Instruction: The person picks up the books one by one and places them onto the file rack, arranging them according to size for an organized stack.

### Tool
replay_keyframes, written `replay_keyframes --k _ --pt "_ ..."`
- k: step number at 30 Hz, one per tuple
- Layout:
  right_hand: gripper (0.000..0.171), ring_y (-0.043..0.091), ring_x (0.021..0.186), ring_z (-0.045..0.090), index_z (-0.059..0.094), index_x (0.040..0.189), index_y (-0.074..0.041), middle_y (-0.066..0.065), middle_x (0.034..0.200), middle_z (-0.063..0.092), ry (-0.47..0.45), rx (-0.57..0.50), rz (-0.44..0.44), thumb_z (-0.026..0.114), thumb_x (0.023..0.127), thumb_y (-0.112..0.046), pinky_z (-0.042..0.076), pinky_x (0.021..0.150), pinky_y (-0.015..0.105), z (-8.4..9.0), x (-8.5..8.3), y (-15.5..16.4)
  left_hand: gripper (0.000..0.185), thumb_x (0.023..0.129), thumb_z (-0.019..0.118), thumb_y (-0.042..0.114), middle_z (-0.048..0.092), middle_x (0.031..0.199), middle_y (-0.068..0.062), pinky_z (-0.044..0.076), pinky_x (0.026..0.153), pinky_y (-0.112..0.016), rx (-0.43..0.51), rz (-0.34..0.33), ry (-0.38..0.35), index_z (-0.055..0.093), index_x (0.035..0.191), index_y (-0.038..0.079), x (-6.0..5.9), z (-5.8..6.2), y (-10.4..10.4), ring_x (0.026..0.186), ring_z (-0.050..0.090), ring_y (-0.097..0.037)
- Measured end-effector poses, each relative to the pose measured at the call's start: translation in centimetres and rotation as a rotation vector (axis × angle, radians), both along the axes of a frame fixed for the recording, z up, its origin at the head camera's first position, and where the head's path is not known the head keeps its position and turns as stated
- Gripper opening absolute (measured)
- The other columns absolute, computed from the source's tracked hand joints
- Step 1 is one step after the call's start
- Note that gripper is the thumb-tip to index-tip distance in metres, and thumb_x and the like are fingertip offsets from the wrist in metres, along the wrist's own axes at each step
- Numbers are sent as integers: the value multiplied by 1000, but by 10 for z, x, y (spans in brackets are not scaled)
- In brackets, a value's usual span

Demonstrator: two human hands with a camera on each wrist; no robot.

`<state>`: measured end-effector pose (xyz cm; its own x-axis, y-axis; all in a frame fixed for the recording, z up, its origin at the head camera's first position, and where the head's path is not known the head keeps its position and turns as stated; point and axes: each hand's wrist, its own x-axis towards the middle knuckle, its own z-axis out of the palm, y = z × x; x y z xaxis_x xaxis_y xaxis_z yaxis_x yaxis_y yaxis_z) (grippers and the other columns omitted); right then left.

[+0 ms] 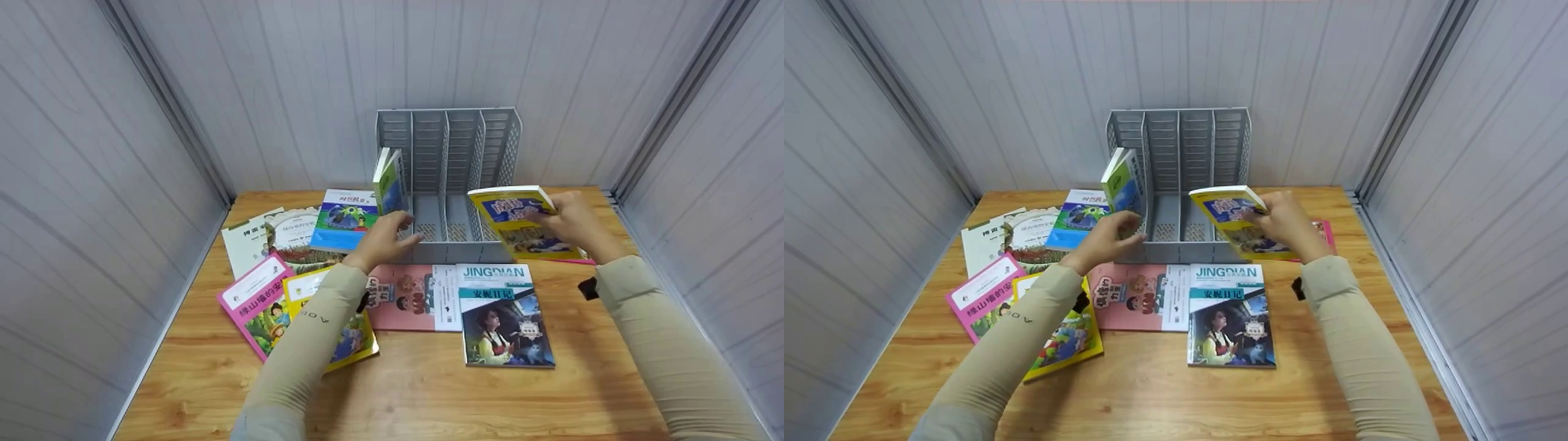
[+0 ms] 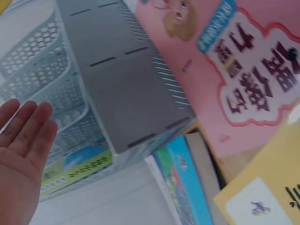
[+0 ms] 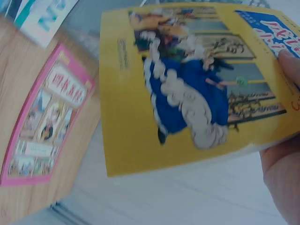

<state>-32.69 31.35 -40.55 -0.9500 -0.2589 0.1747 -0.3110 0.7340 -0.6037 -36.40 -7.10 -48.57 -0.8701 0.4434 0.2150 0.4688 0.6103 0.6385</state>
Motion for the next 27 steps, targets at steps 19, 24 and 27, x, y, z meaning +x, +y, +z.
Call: replay_keyframes --k 19,24,27 --pt "29 46 102 81 80 126 -2 25 116 80 -184 -136 167 78 102 -19 66 85 62 -21 9 -45 56 102 78 36 74 131 -13 59 107 -46 110 -175 -20 63 144 2 29 48 29 116 72 -29" --pt "28 45 98 81 80 124 1 25 114 81 -169 -123 230 78 102 -17 67 84 60 -26 11 -57 54 103 77 37 78 125 -10 63 99 -38 76 -218 -22 64 144 5 35 52 35 107 76 -19" --pt "28 43 96 82 80 123 0 24 112 82 -152 -112 260 78 101 -18 67 83 59 -28 12 -63 47 105 74 36 79 123 -8 65 94 -32 62 -250 -10 66 141 7 37 53 39 105 78 -16"
